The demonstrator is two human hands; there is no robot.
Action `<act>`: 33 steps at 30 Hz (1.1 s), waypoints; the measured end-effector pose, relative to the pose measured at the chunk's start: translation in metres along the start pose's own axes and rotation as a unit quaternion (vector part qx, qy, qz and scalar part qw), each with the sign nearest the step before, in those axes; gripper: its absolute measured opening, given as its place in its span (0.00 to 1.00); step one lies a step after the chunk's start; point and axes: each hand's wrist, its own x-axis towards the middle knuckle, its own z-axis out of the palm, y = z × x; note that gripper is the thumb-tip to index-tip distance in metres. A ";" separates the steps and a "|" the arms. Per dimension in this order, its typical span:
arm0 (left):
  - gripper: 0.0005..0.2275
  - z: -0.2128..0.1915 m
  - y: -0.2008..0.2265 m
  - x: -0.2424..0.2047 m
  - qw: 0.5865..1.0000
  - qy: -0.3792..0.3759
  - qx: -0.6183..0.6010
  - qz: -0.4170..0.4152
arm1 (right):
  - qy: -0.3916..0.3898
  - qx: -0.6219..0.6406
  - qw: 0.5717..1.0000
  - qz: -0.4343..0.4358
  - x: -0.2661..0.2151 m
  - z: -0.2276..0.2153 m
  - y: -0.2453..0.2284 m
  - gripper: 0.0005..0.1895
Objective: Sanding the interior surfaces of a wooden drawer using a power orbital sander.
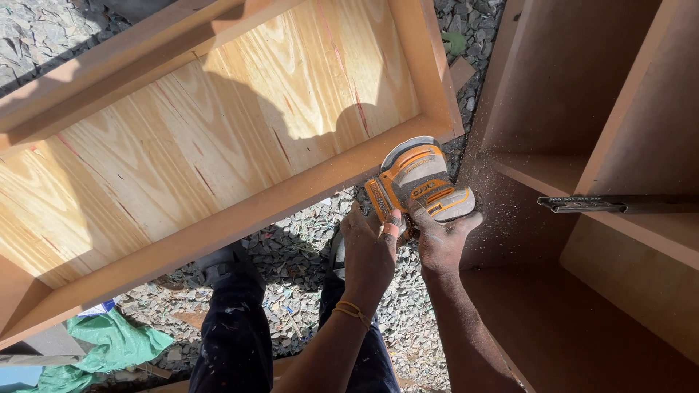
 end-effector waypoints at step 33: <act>0.28 -0.035 -0.102 0.018 0.788 -0.081 -0.592 -0.150 | -0.209 -0.171 0.963 0.023 -0.068 0.029 -0.038 0.59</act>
